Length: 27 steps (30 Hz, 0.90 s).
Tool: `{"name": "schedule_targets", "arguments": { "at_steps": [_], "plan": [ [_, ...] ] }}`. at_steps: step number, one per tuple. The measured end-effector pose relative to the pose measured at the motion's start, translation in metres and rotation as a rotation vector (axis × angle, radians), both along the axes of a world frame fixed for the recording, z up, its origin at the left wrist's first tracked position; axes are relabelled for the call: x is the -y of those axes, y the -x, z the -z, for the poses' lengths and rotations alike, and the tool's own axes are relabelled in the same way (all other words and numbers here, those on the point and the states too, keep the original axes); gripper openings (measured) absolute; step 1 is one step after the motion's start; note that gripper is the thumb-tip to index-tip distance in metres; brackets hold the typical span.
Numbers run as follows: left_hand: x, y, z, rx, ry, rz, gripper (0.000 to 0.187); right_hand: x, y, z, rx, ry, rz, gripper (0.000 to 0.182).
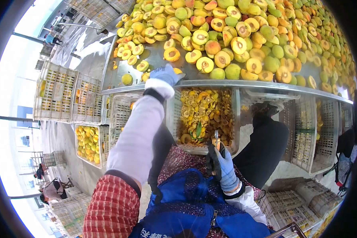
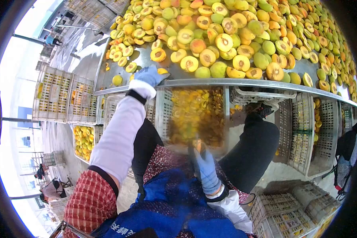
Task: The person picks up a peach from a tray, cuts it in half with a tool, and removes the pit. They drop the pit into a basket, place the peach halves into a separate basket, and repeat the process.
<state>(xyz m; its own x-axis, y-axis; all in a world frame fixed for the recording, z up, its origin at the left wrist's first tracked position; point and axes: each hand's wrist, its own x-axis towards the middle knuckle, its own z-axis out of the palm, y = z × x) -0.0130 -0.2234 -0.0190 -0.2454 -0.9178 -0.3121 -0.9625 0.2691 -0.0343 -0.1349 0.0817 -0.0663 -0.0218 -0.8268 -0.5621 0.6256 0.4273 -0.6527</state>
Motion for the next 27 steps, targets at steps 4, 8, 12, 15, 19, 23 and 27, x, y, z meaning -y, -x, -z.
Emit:
{"name": "schedule_targets", "arguments": {
  "at_steps": [4,8,12,15,19,23,27],
  "plan": [
    [0.024,0.012,0.019,-0.088,-0.075,-0.028,0.058,0.006,0.004,0.000,0.053,-0.074,0.127,0.019],
    [-0.026,-0.002,0.022,-1.251,-0.272,-0.047,0.068,0.014,0.021,-0.010,0.184,-0.038,0.212,0.027],
    [-0.127,-0.008,-0.014,-1.656,-0.755,-0.208,0.070,0.026,0.029,-0.033,0.176,0.049,0.097,0.026],
    [-0.172,0.004,-0.018,-1.838,-0.876,-0.316,0.073,0.020,0.011,-0.029,-0.223,0.306,-0.022,0.023],
    [-0.194,0.003,-0.011,-1.882,-0.937,-0.309,0.062,0.016,0.017,-0.055,-1.057,0.454,-0.277,0.035],
    [-0.213,0.006,-0.006,-1.824,-0.663,-0.438,0.041,0.008,0.013,-0.063,-1.158,0.429,-0.279,0.032],
    [-0.224,0.010,-0.016,-1.830,-0.447,-0.320,0.041,0.000,0.010,-0.060,-1.091,0.446,-0.196,0.029]
  ]
}}
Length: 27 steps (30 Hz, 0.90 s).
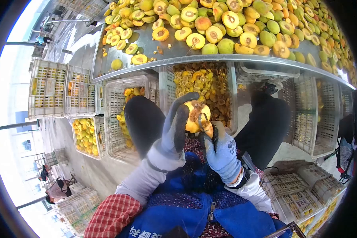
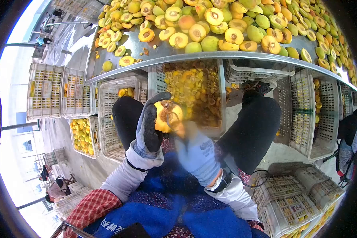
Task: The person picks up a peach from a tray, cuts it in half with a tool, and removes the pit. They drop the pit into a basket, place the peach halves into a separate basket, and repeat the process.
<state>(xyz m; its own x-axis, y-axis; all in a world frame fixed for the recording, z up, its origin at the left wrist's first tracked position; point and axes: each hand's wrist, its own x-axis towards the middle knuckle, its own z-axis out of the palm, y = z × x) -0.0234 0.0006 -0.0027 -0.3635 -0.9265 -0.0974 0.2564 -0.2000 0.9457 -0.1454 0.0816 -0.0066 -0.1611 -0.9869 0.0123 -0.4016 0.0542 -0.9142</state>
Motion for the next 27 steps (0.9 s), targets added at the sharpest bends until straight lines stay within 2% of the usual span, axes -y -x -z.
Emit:
{"name": "schedule_targets", "arguments": {
  "at_steps": [2,3,4,6,9,11,12,14,15,16,18,19,20,22,23,24,26,27],
  "plan": [
    [-0.005,0.001,-0.011,-0.049,-0.036,0.010,0.035,-0.007,-0.007,0.020,0.440,-0.017,0.099,0.032],
    [-0.008,0.000,-0.014,-0.051,-0.032,0.010,0.035,-0.011,-0.018,0.033,0.694,0.040,0.248,0.040],
    [-0.011,-0.001,-0.017,0.007,0.069,0.030,0.034,-0.014,-0.011,0.040,0.769,-0.078,0.220,0.050],
    [-0.014,-0.004,-0.020,0.064,0.173,0.054,0.033,-0.012,-0.008,0.033,1.088,-0.175,0.236,0.050],
    [-0.018,-0.009,-0.017,0.129,0.198,0.148,0.037,-0.017,-0.014,0.025,1.104,-0.117,0.226,0.051],
    [-0.020,-0.007,-0.012,0.136,0.388,0.159,0.041,-0.016,-0.010,0.031,1.136,-0.094,0.254,0.050],
    [-0.021,-0.006,-0.014,0.135,0.387,0.162,0.041,-0.010,-0.006,0.026,1.168,-0.073,0.282,0.049],
    [-0.020,-0.003,-0.018,0.048,0.096,0.226,0.046,-0.003,0.015,0.012,1.017,-0.077,0.200,0.037],
    [-0.016,-0.008,-0.020,-0.057,-0.018,0.296,0.047,-0.002,0.025,0.011,0.838,-0.104,0.132,0.035],
    [-0.010,-0.011,-0.021,-0.055,-0.023,0.298,0.047,-0.001,0.032,0.007,0.659,-0.131,0.065,0.034],
    [0.002,-0.015,-0.023,0.058,-0.210,0.472,0.044,0.005,0.031,-0.011,0.371,-0.051,-0.075,0.035],
    [0.002,-0.013,-0.019,0.117,-0.195,0.438,0.041,0.006,0.026,-0.007,0.253,0.038,-0.049,0.035],
    [0.001,-0.013,-0.018,0.118,-0.192,0.435,0.041,0.005,0.022,-0.004,0.254,0.041,-0.052,0.035],
    [0.001,-0.013,-0.015,0.006,-0.332,0.250,0.039,-0.004,0.014,0.001,0.129,0.054,0.157,0.034],
    [-0.002,-0.010,-0.008,-0.046,-0.323,0.125,0.038,-0.010,0.012,-0.005,0.201,0.145,0.101,0.035],
    [-0.005,-0.010,-0.004,-0.047,-0.324,0.123,0.038,-0.019,0.005,0.004,0.081,0.123,0.076,0.037],
    [-0.013,-0.008,-0.001,0.022,-0.083,0.105,0.037,-0.026,-0.005,-0.002,-0.069,0.041,0.036,0.039],
    [-0.019,-0.002,-0.003,-0.025,-0.080,0.061,0.037,-0.025,-0.007,-0.003,-0.148,0.097,0.046,0.039]
  ]
}}
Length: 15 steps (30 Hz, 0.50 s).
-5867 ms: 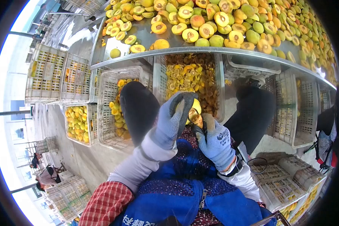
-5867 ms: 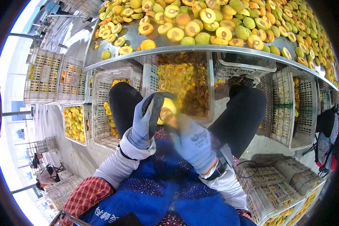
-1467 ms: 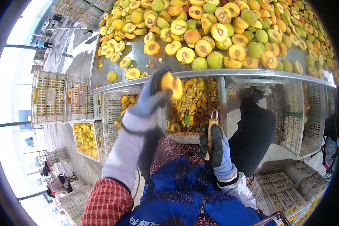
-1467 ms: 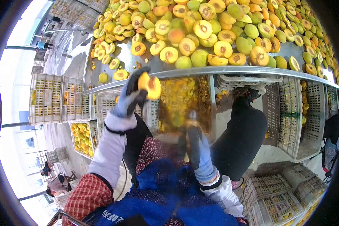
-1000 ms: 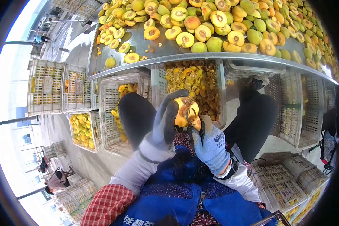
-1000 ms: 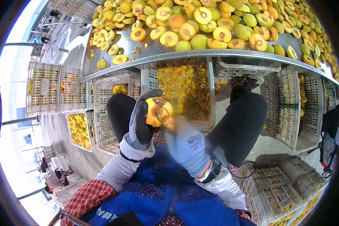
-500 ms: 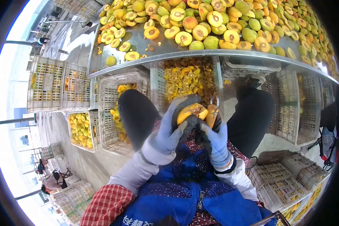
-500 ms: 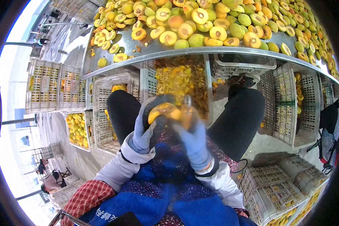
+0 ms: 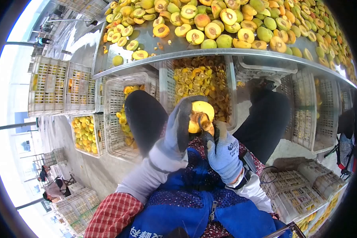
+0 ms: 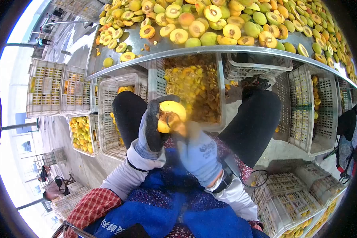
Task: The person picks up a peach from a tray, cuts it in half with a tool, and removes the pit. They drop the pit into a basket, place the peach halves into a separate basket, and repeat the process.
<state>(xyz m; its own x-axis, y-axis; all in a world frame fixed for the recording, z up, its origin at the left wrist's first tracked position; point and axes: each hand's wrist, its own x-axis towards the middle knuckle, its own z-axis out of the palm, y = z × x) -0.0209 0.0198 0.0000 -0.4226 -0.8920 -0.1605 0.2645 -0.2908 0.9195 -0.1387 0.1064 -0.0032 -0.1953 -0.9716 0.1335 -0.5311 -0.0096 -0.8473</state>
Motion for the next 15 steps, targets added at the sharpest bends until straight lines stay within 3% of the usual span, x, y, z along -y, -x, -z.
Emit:
{"name": "schedule_targets", "arguments": {
  "at_steps": [3,4,7,10,15],
  "plan": [
    [-0.009,0.008,-0.006,-0.007,0.080,-0.081,0.038,0.003,-0.003,0.001,0.021,0.045,0.018,0.039],
    [-0.010,0.009,-0.011,0.172,0.265,-0.070,0.041,0.003,-0.004,0.002,0.020,0.046,0.017,0.039],
    [-0.014,0.008,-0.002,0.100,0.082,-0.122,0.040,0.003,-0.006,0.005,0.013,0.013,0.011,0.039],
    [-0.012,0.007,0.007,0.094,0.200,-0.135,0.036,0.003,-0.007,0.011,0.032,-0.030,-0.029,0.042],
    [-0.016,0.008,0.006,0.188,0.190,-0.143,0.036,-0.005,-0.016,0.020,0.210,-0.019,-0.025,0.046]
  ]
}}
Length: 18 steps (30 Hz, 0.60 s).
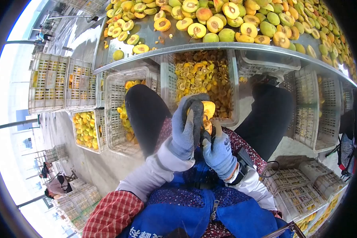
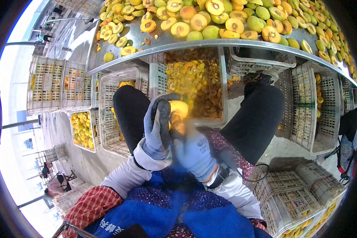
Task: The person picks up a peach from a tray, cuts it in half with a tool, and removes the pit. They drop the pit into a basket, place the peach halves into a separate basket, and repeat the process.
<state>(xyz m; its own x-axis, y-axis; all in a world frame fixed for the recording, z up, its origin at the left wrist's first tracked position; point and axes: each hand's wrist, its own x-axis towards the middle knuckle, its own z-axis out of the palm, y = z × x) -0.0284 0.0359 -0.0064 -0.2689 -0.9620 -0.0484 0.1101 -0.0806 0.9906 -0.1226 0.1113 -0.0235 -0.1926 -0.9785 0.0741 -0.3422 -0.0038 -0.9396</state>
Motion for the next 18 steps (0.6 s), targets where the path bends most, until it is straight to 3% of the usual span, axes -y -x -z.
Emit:
{"name": "schedule_targets", "arguments": {
  "at_steps": [4,8,10,18],
  "plan": [
    [0.000,0.003,-0.002,0.006,0.097,0.027,0.037,-0.002,-0.001,0.003,0.036,0.142,0.060,0.045],
    [-0.006,0.012,-0.005,-0.017,0.160,-0.069,0.036,-0.003,0.005,-0.009,0.033,0.032,0.013,0.053],
    [-0.007,0.014,-0.008,-0.003,0.091,-0.074,0.037,0.003,0.004,-0.011,0.010,0.043,0.102,0.040],
    [-0.007,0.010,0.000,0.126,0.292,-0.001,0.033,-0.003,0.001,0.003,0.018,0.052,0.088,0.043]
  ]
}}
